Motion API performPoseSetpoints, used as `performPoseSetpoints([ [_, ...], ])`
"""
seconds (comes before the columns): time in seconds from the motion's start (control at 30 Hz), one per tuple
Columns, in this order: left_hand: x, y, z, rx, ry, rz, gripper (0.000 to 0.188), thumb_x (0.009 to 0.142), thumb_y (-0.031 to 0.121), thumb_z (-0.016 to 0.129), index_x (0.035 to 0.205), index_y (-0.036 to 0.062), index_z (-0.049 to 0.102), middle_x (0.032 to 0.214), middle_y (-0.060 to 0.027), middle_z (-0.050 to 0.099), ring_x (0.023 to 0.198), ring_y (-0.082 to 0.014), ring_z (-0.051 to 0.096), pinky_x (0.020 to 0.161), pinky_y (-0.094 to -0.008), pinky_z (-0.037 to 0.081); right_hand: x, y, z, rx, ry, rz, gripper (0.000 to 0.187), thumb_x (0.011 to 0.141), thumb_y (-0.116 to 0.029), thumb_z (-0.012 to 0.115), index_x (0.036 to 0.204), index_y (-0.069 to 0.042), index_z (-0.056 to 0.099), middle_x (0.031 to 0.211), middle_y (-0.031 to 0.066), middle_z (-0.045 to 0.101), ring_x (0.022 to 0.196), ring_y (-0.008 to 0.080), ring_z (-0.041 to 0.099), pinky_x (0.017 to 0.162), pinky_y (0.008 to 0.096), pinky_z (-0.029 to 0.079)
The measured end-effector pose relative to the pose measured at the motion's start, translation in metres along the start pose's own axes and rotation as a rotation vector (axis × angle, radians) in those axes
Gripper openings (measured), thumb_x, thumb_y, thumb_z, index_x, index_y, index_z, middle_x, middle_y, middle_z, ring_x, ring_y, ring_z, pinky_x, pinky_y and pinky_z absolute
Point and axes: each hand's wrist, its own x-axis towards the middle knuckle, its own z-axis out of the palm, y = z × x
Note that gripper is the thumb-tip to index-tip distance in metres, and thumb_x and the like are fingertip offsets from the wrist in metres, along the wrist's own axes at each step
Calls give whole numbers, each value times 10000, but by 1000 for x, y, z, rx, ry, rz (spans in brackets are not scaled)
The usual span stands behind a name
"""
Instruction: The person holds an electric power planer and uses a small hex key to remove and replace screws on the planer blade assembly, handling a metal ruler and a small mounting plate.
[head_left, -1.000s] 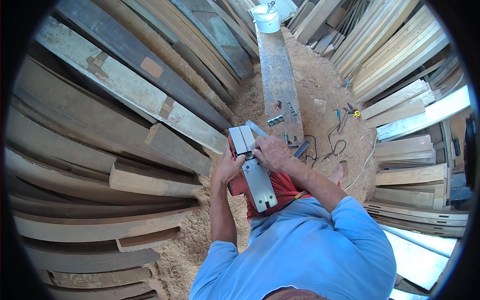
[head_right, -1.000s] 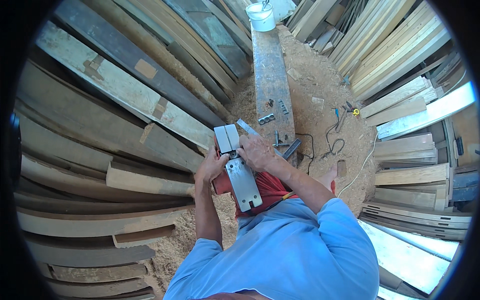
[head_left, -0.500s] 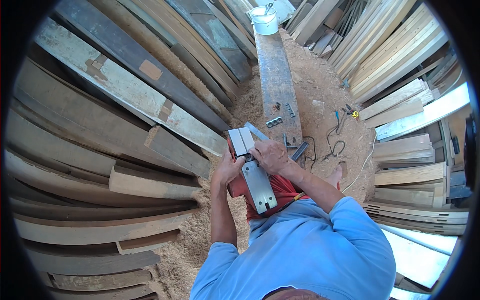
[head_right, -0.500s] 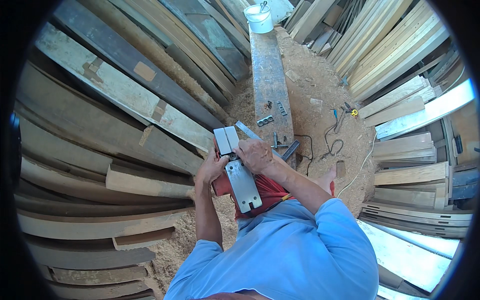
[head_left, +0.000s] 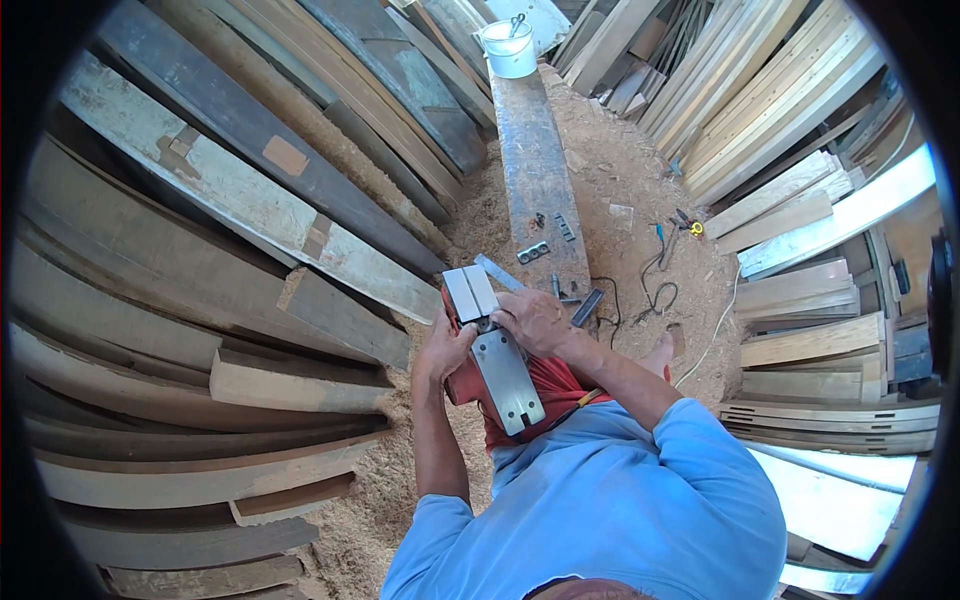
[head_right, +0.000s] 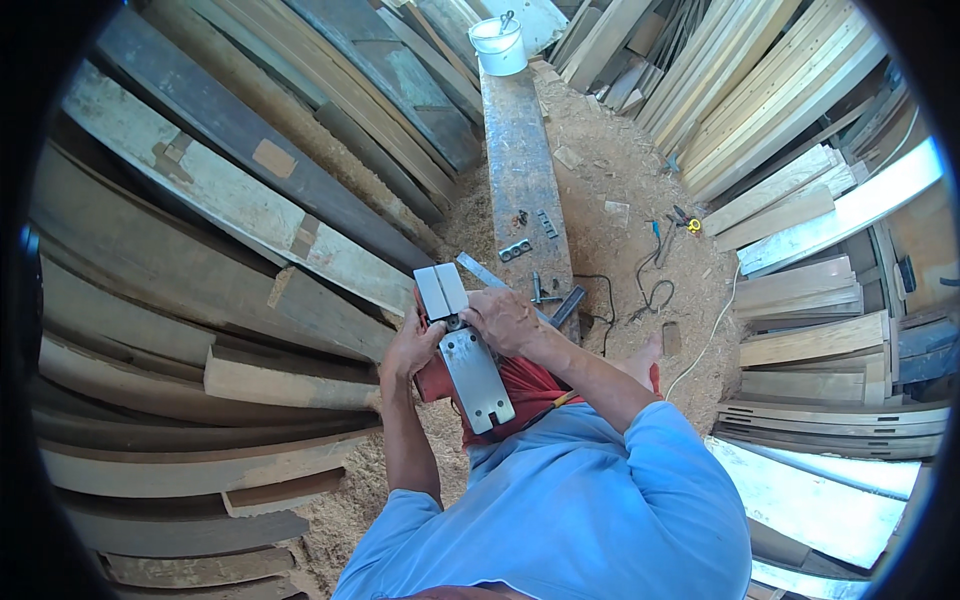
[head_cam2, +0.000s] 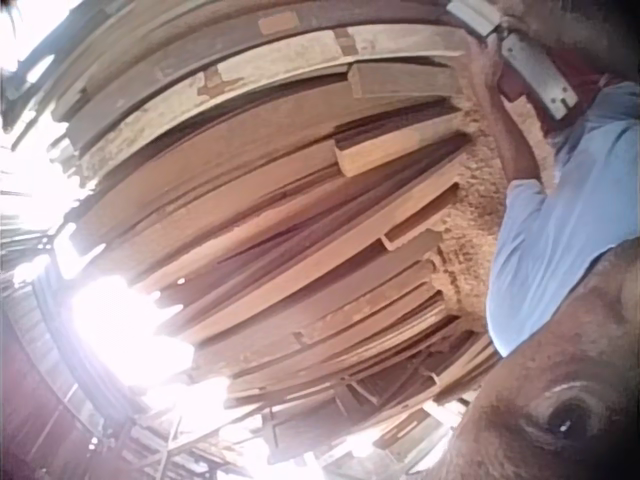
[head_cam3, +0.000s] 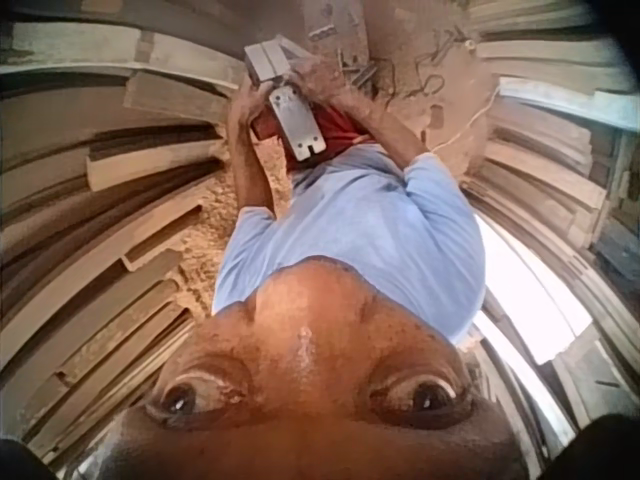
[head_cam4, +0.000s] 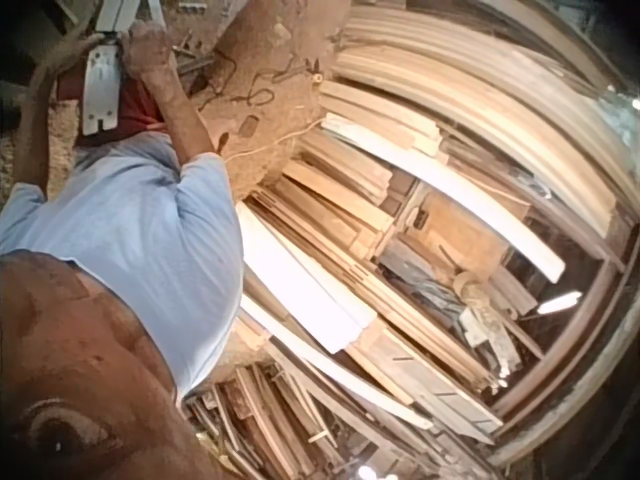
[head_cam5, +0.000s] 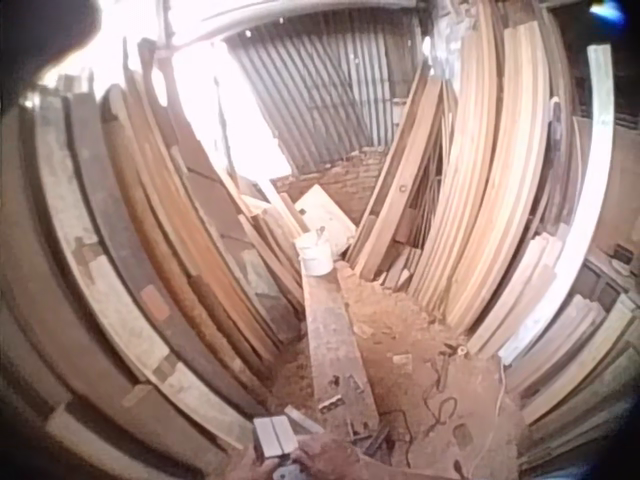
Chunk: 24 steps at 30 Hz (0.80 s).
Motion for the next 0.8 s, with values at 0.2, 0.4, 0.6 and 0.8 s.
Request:
performPoseSetpoints([
  [0.2, 1, -2, -2, 43, -1, -4, 645, 900, 246, 695, 1447, -19, 479, 1355, -270, 611, 1298, -401, 592, 1109, -435, 447, -1, 1, -3, 17, 7, -92, 294, 990, -210, 612, 1234, -52, 659, 1021, 201, 704, 974, 408, 669, 876, 497, 526],
  [0.4, -6, 11, -3, 182, 33, 30, 524, 950, 197, 701, 1350, -54, 474, 1204, -136, 658, 1082, -176, 604, 960, -339, 507, -2, 2, -1, 31, -2, -80, 278, 996, -204, 603, 1207, -35, 670, 1022, 199, 706, 1004, 392, 676, 892, 483, 526],
  [0.6, -10, 33, -2, 217, 25, -9, 546, 938, 205, 703, 1369, -49, 483, 1253, -165, 657, 1130, -200, 614, 998, -353, 501, 0, -1, 0, -7, 33, 7, 230, 1001, -233, 603, 1088, -33, 678, 978, 191, 695, 981, 392, 673, 890, 479, 527],
  [0.8, -1, 0, 0, 30, 32, 64, 559, 931, 186, 704, 1385, -46, 473, 1264, -156, 650, 1155, -184, 608, 1001, -339, 499, 3, -4, 4, -32, -43, 26, 207, 983, -224, 626, 1050, -35, 679, 978, 189, 681, 974, 394, 667, 881, 477, 526],
])
